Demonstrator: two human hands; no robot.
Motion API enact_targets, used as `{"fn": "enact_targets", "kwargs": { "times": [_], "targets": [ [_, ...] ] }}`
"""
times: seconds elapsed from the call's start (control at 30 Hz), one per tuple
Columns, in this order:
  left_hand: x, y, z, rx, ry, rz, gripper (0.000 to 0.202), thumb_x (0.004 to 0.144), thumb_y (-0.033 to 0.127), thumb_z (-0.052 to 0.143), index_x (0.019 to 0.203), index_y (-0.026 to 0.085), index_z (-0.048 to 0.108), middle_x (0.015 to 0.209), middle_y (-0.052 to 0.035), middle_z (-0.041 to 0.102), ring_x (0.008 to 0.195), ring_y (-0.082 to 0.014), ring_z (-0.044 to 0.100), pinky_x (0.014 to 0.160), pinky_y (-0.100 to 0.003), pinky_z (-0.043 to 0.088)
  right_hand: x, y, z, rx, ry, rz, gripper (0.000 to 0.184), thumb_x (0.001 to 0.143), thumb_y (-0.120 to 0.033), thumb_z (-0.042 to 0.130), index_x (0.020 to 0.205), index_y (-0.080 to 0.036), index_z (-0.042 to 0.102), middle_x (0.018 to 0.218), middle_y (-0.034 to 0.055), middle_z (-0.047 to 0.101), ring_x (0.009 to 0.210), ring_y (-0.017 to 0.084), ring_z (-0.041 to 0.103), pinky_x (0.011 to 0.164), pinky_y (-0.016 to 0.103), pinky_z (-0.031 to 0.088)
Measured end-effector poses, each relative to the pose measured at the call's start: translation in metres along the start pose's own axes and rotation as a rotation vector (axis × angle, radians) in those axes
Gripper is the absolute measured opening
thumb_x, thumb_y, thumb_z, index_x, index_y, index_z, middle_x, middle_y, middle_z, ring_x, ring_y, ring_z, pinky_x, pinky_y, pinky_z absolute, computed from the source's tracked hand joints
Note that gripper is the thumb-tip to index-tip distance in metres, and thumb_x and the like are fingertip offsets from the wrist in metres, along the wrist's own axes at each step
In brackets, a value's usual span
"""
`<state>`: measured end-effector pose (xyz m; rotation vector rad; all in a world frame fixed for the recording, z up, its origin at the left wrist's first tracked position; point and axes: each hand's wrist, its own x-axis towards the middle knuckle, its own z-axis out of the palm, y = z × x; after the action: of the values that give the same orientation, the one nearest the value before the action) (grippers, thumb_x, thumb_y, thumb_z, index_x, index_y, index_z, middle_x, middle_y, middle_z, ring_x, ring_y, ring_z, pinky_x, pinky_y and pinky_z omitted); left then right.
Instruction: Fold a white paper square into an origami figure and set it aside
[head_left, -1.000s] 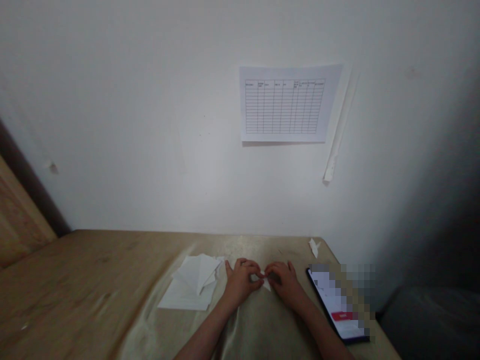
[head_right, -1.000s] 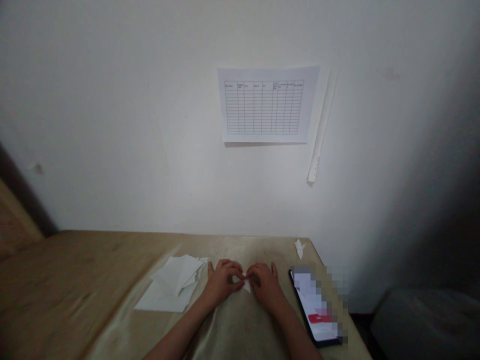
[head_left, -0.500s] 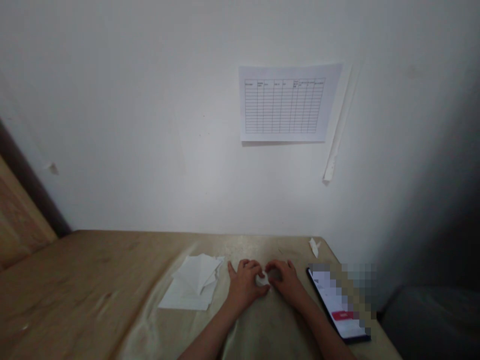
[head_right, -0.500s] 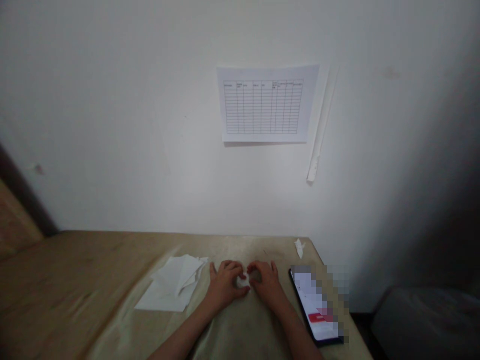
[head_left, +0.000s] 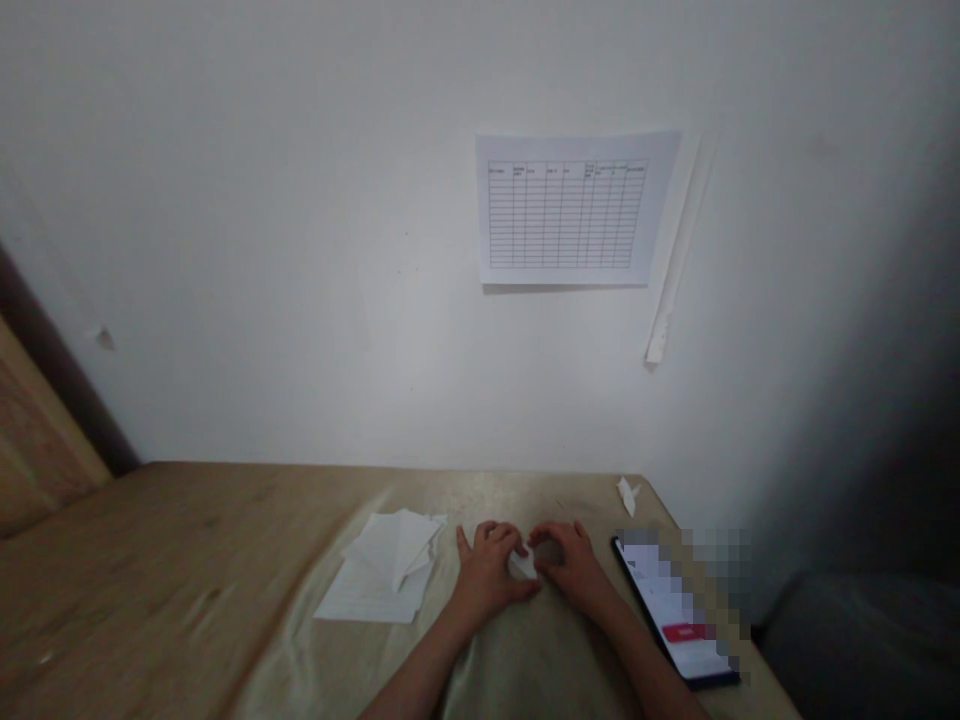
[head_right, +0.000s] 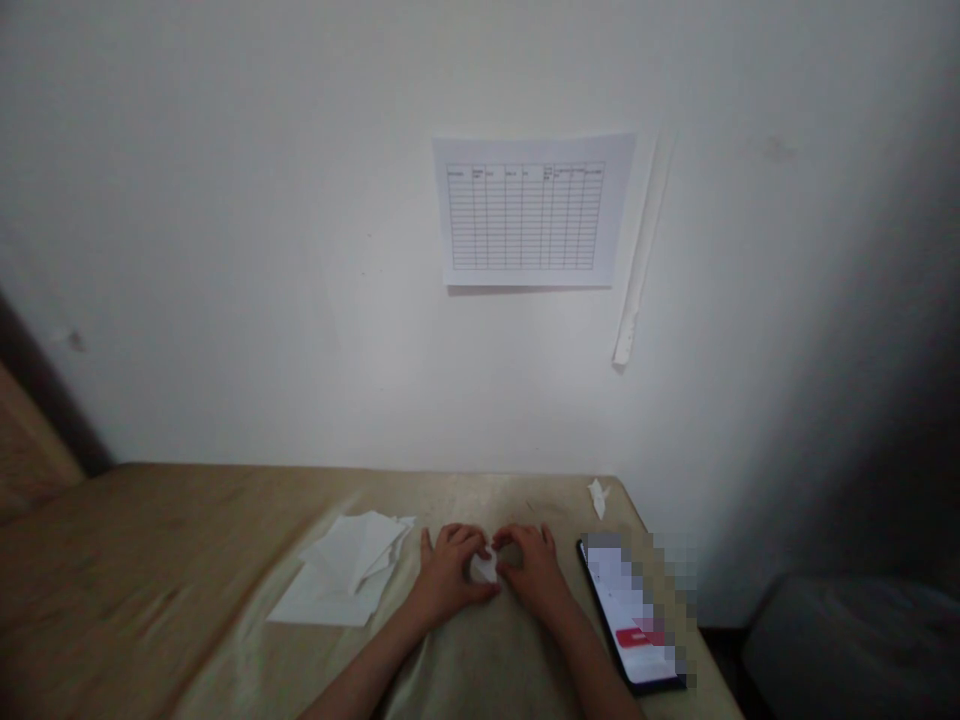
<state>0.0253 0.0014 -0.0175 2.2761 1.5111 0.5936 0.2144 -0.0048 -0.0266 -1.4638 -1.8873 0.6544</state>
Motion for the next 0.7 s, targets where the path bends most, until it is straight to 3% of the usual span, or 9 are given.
{"fn": "enact_targets", "kwargs": {
  "times": [0.17,0.3,0.37,0.7],
  "targets": [
    [0.0,-0.01,-0.007,-0.054,-0.061,0.048,0.043,0.062,0.05,0.085,0.103,0.042,0.073,0.133,0.0018,0.062,0.132,-0.0341,0.042,0.113,-0.073,-0.003,-0.001,0.003,0.002,-0.004,0.062,-0.019,0.035,0.071,-0.019,0.058,0.104,-0.026,0.066,0.11,0.0026,0.072,0.115,0.023,0.06,0.115,0.045,0.024],
    [0.002,-0.012,-0.011,-0.101,-0.071,0.052,0.018,0.083,0.051,0.068,0.099,0.045,0.074,0.127,0.0039,0.067,0.129,-0.0287,0.046,0.114,-0.071,-0.004,0.0,0.004,0.004,-0.015,0.08,-0.046,0.026,0.078,-0.023,0.059,0.103,-0.026,0.067,0.107,0.0021,0.072,0.111,0.023,0.06,0.112,0.044,0.028],
    [0.005,-0.013,-0.013,-0.118,-0.063,0.039,0.015,0.089,0.045,0.062,0.096,0.043,0.075,0.122,0.0043,0.071,0.126,-0.0263,0.049,0.115,-0.069,-0.001,0.0,0.003,0.004,-0.038,0.085,-0.05,0.024,0.08,-0.023,0.058,0.101,-0.026,0.067,0.105,0.002,0.072,0.111,0.023,0.06,0.112,0.044,0.028],
    [0.01,-0.018,-0.009,-0.132,0.031,0.019,0.019,0.078,0.031,0.072,0.096,0.035,0.074,0.112,0.0034,0.075,0.121,-0.026,0.053,0.117,-0.062,0.005,-0.002,-0.007,0.005,-0.192,0.036,-0.054,0.017,0.084,-0.021,0.06,0.095,-0.029,0.071,0.106,0.0011,0.069,0.113,0.021,0.056,0.113,0.043,0.022]
  ]
}}
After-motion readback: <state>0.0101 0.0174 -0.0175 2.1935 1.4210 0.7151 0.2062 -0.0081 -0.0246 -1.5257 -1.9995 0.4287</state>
